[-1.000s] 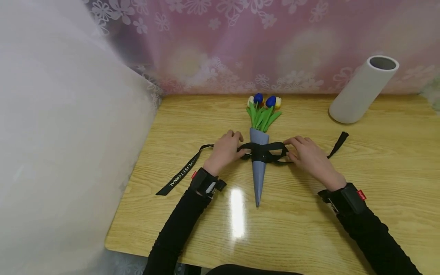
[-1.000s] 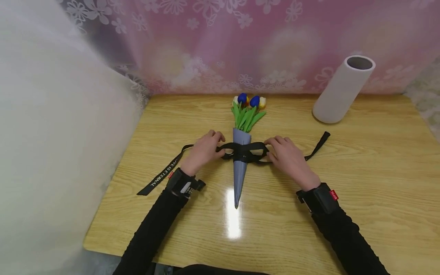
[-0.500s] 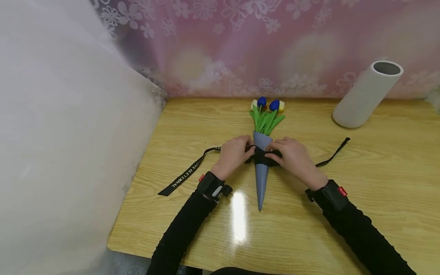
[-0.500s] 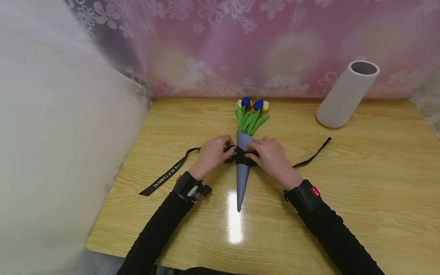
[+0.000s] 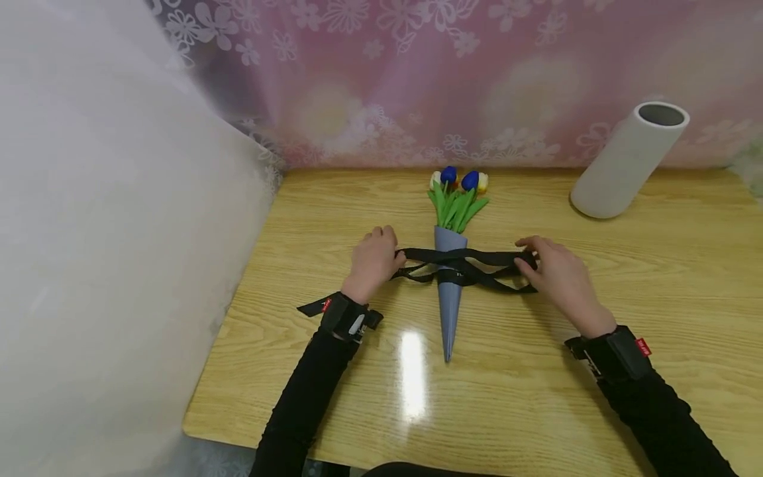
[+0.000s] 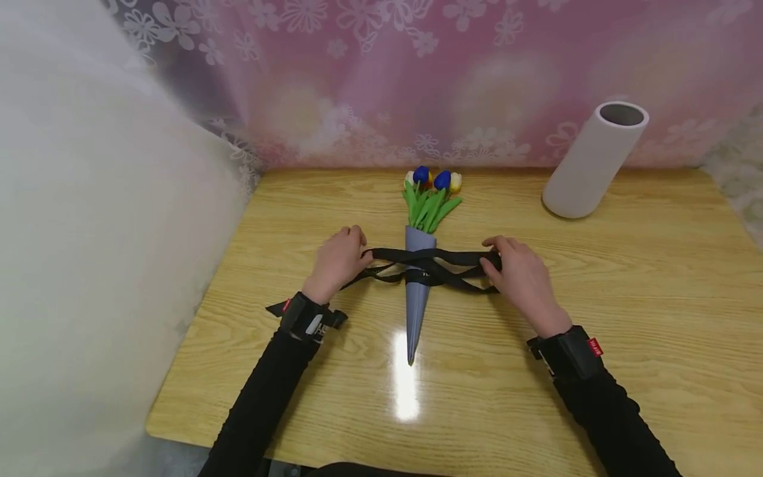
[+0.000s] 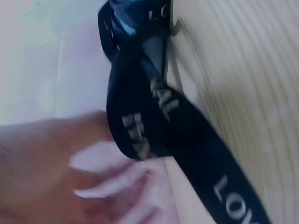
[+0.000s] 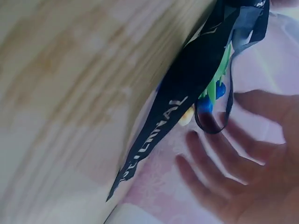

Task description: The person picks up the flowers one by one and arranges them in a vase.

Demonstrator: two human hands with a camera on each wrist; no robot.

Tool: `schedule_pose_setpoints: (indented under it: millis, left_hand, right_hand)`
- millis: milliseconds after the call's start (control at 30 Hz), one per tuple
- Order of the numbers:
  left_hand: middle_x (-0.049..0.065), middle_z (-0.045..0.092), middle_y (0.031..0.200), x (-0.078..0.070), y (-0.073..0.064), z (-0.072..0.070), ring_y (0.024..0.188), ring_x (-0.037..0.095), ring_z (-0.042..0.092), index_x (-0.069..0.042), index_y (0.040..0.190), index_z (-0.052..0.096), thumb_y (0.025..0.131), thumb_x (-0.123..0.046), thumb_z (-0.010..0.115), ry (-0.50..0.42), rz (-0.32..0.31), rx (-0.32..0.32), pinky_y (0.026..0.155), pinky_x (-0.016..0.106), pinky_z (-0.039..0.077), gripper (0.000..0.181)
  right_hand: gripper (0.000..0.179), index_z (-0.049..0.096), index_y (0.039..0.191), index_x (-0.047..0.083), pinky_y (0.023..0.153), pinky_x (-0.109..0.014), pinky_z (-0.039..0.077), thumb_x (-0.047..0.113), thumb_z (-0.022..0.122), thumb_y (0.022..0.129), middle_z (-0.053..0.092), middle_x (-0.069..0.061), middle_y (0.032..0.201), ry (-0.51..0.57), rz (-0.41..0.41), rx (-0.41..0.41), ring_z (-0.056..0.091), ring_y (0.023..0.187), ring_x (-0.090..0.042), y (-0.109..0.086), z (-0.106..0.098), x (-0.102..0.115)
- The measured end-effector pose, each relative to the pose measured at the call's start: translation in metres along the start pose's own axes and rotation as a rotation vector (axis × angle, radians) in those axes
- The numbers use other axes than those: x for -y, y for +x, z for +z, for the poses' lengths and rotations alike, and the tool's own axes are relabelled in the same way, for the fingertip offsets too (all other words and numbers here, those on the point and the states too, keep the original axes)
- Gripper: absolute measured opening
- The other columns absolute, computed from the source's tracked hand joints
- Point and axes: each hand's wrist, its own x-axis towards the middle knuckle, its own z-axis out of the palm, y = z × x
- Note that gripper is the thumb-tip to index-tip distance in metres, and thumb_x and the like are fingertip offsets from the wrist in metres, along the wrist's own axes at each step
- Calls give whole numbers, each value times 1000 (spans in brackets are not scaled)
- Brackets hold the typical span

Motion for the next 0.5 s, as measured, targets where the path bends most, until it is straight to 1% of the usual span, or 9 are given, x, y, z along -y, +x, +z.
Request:
schedule_pose_setpoints:
  millis: [33, 67, 133, 167, 233, 267, 333, 433, 500]
  left_hand:
    - [9, 55, 86, -1, 1, 0, 73, 22, 54, -6, 98, 62, 98, -20, 67, -36, 58, -17, 60, 31, 47, 15]
    - [10, 58, 95, -3, 2, 0, 81, 24, 57, -5, 107, 63, 99, -20, 68, -76, 121, -28, 67, 33, 51, 18]
    - [11, 62, 106, -8, 6, 1, 94, 23, 61, -6, 116, 65, 100, -18, 67, -169, 256, -21, 78, 33, 53, 20]
    - [10, 63, 107, -10, 7, 2, 95, 22, 62, -7, 116, 66, 101, -17, 65, -199, 310, 5, 78, 32, 53, 18]
    - [7, 66, 106, -14, 9, 6, 93, 18, 63, -9, 113, 68, 103, -18, 63, -214, 391, 80, 79, 29, 53, 15]
    - [5, 66, 105, -16, 9, 8, 91, 16, 63, -10, 112, 69, 103, -19, 62, -206, 408, 127, 78, 27, 52, 14]
    - [4, 67, 105, -17, 7, 12, 88, 14, 63, -11, 111, 69, 105, -22, 60, -173, 409, 208, 77, 27, 52, 15]
    - [4, 68, 107, -16, 4, 15, 87, 15, 63, -12, 111, 70, 105, -25, 58, -113, 350, 281, 77, 28, 52, 19]
    - [6, 68, 109, -13, 1, 13, 90, 18, 64, -11, 112, 71, 105, -26, 58, -86, 299, 296, 77, 30, 53, 20]
  right_hand:
    - [37, 62, 125, -2, 62, -47, 49, 9, 75, 93, 65, -26, 106, 14, -35, -14, 62, 80, -38, 2, 1, 2]
    - [41, 62, 129, 0, 69, -51, 50, 9, 76, 92, 63, -26, 113, 25, -81, -26, 61, 89, -40, 4, 3, 4]
    - [43, 63, 130, 2, 80, -56, 50, 7, 78, 89, 61, -25, 121, 49, -191, -31, 59, 103, -44, 10, 7, 10]
    - [41, 66, 128, 4, 85, -58, 50, 6, 78, 89, 61, -24, 123, 62, -248, -20, 58, 108, -44, 14, 9, 13]
    - [31, 71, 121, 6, 92, -56, 50, 6, 77, 90, 63, -21, 124, 75, -338, 39, 59, 113, -41, 21, 13, 19]
    - [26, 74, 116, 6, 92, -55, 51, 6, 76, 91, 65, -19, 123, 74, -369, 72, 61, 113, -40, 24, 15, 22]
    - [19, 75, 112, 5, 88, -52, 54, 8, 73, 93, 68, -18, 119, 47, -387, 146, 65, 107, -37, 29, 19, 25]
    - [21, 74, 115, 2, 78, -48, 57, 11, 69, 97, 69, -19, 116, -22, -337, 221, 69, 96, -34, 30, 23, 26]
    - [26, 70, 120, -1, 74, -49, 56, 12, 68, 98, 67, -22, 119, -69, -286, 246, 69, 94, -36, 27, 24, 23]
